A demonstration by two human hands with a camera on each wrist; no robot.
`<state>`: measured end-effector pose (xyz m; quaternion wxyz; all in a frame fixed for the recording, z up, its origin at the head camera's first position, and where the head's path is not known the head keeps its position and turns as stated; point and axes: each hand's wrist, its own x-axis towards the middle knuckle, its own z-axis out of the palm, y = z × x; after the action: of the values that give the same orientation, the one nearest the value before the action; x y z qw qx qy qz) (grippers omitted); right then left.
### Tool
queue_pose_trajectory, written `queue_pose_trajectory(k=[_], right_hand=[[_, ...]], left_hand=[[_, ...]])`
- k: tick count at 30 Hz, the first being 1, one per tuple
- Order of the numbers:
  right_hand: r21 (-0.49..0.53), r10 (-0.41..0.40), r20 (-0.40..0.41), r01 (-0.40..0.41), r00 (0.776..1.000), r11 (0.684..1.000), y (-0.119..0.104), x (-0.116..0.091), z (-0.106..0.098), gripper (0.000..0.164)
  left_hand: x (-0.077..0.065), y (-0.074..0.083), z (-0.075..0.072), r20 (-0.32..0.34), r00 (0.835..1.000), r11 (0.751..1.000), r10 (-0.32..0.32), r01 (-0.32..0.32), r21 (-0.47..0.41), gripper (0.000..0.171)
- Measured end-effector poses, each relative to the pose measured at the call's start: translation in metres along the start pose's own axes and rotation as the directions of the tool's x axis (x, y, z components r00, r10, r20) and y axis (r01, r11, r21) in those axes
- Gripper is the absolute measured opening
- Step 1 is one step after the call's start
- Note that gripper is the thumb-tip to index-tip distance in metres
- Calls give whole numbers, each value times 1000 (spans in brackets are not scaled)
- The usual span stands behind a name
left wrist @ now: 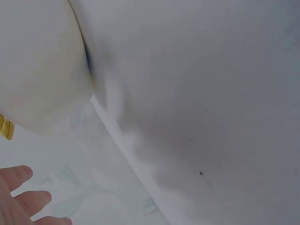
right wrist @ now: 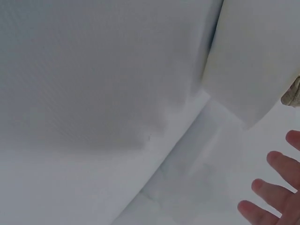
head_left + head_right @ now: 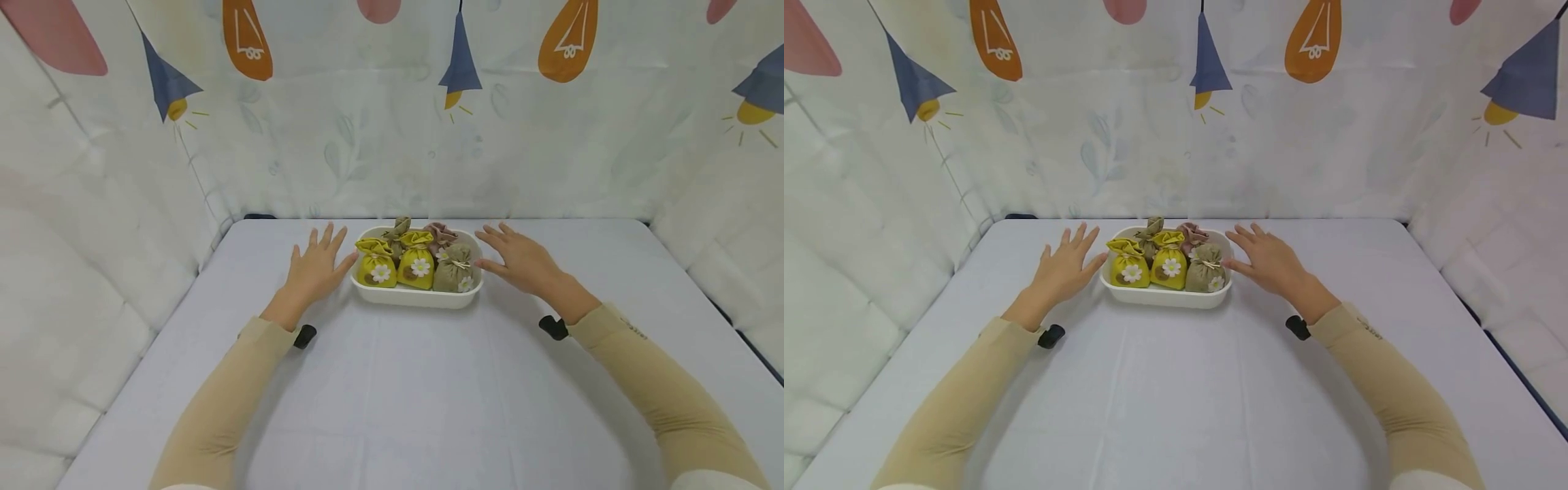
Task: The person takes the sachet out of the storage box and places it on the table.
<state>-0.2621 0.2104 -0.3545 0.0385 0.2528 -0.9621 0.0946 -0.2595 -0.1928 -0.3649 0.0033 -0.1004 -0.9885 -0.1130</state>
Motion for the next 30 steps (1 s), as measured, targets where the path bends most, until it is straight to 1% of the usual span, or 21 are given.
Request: queue_pose_trajectory(k=[5,9,12,18,25,30], right_hand=[[-5,-13,-36,13,999,1000,-6,-3,2,65],[12,-31,-62,32,998,999,-10,-6,3,64],[52,-38,-79,43,996,998,-11,-7,5,63],[166,-24,-75,37,997,985,-12,-5,5,62],[288,6,-68,14,998,957,-13,-2,3,57],[397,28,-42,-8,999,918,-11,2,3,55]], left_hand=[[-5,1,0,14,1000,1000,23,-23,-9,80],[-7,2,1,18,999,999,34,-34,4,80],[-6,2,3,29,999,999,36,-37,7,81],[-7,3,4,78,996,998,46,-49,28,82],[-7,4,5,101,990,995,94,-97,25,87],[-7,3,7,117,987,993,114,-118,25,89]])
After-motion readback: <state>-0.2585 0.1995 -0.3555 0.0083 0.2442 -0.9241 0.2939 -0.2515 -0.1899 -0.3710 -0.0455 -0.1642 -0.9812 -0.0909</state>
